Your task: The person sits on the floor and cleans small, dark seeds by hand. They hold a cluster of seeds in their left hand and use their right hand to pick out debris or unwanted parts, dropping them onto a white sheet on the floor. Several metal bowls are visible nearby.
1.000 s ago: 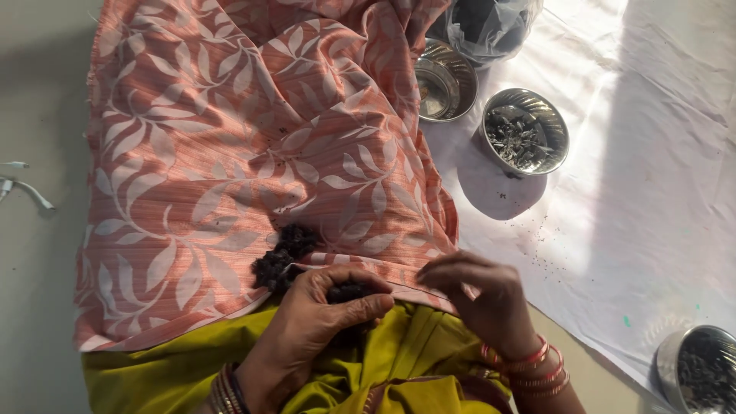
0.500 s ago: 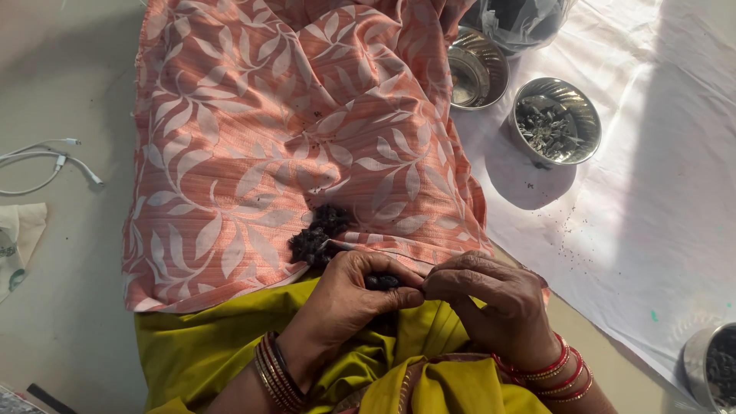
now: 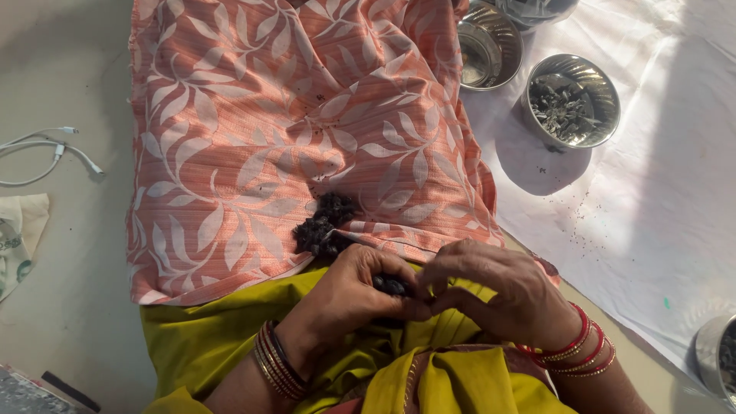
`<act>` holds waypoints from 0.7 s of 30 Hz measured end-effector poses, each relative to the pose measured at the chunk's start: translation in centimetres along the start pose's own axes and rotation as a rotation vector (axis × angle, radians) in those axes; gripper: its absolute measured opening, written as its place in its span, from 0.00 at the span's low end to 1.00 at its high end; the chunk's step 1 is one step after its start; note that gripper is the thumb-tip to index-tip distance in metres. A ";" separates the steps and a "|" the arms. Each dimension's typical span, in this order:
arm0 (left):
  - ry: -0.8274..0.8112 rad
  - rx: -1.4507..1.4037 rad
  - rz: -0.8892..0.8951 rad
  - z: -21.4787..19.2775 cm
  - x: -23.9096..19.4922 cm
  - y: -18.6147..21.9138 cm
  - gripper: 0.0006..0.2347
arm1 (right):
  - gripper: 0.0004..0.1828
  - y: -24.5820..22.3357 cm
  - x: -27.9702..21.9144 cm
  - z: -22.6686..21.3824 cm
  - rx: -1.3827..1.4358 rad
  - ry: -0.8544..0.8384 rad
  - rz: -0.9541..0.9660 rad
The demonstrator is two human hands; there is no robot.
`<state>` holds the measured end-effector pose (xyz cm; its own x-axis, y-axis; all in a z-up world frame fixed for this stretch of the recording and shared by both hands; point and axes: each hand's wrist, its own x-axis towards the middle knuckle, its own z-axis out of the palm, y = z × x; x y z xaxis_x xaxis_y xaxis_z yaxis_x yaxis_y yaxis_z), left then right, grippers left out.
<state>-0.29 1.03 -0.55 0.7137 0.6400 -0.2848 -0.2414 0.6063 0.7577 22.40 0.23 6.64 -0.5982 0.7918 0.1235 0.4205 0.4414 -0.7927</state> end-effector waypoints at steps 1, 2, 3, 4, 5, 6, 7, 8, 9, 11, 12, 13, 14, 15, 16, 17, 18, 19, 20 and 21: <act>0.020 -0.046 0.025 0.1 -0.1 0.4 0.06 | 0.19 -0.3 0.4 -0.1 -0.050 0.074 -0.020; 0.045 -0.092 0.049 0.2 -0.3 0.7 0.06 | 0.25 -0.5 0.8 0.0 -0.097 0.145 -0.041; 0.051 -0.096 0.045 0.1 -0.1 0.8 0.06 | 0.25 -0.5 0.9 0.1 -0.090 0.141 -0.039; 0.081 -0.143 0.064 0.0 -0.3 1.0 0.06 | 0.29 -0.6 1.0 0.5 0.201 0.138 0.071; 0.111 -0.190 0.083 -0.1 -0.4 1.1 0.05 | 0.33 -0.6 1.2 0.8 0.491 0.131 0.184; 0.129 -0.187 0.076 0.0 -0.6 1.4 0.05 | 0.33 -0.7 1.2 1.1 0.509 0.125 0.181; 0.139 -0.254 0.068 0.2 -0.7 1.6 0.06 | 0.32 -0.8 1.2 1.2 0.687 0.058 0.286; 0.145 -0.318 0.065 0.2 -0.6 2.0 0.06 | 0.31 -0.8 1.4 1.2 0.857 -0.012 0.389; 0.158 -0.313 0.065 0.0 -1.0 2.0 0.06 | 0.31 0.2 0.9 1.3 0.868 -0.018 0.382; 0.154 -0.409 0.015 0.0 -1.1 1.9 0.06 | 0.23 2.2 -0.4 0.9 0.594 -0.023 0.659; 0.152 -0.409 0.015 -0.1 -1.1 2.0 0.06 | 0.23 2.3 -0.7 0.6 0.593 -0.021 0.659; 0.150 -0.424 0.013 -0.1 -1.0 2.1 0.06 | 0.18 2.5 -1.0 0.4 0.565 0.018 0.694; 0.148 -0.440 0.008 0.0 -1.0 2.1 0.05 | 0.15 2.6 -1.5 0.1 0.537 0.058 0.732; 0.145 -0.441 0.006 0.0 -0.9 2.2 0.05 | 0.15 3.0 -1.9 0.2 0.536 0.060 0.734; 0.135 -0.454 0.009 0.1 -0.9 2.2 0.05 | 0.14 3.5 -2.3 0.3 0.539 0.114 0.722; 0.125 -0.467 0.011 0.1 -0.9 2.2 0.05 | 0.12 3.9 -2.8 0.4 0.542 0.168 0.710; 0.126 -0.466 0.007 0.0 -0.8 2.1 0.05 | 0.12 3.1 -2.0 0.6 0.546 0.170 0.711; 0.130 -0.477 0.020 -0.1 -0.7 1.9 0.05 | 0.10 2.3 -1.3 0.8 0.503 0.202 0.645; 0.135 -0.487 0.033 -0.2 -0.6 1.7 0.05 | 0.08 1.5 -0.5 0.9 0.460 0.234 0.579; 0.136 -0.485 0.031 -0.3 -0.3 1.4 0.05 | 0.08 1.3 -0.4 1.1 0.464 0.236 0.579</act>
<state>-1.04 1.82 0.48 0.6171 0.6971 -0.3650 -0.5617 0.7151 0.4161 22.39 0.00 4.91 -0.1874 0.9342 -0.3037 0.2622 -0.2504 -0.9320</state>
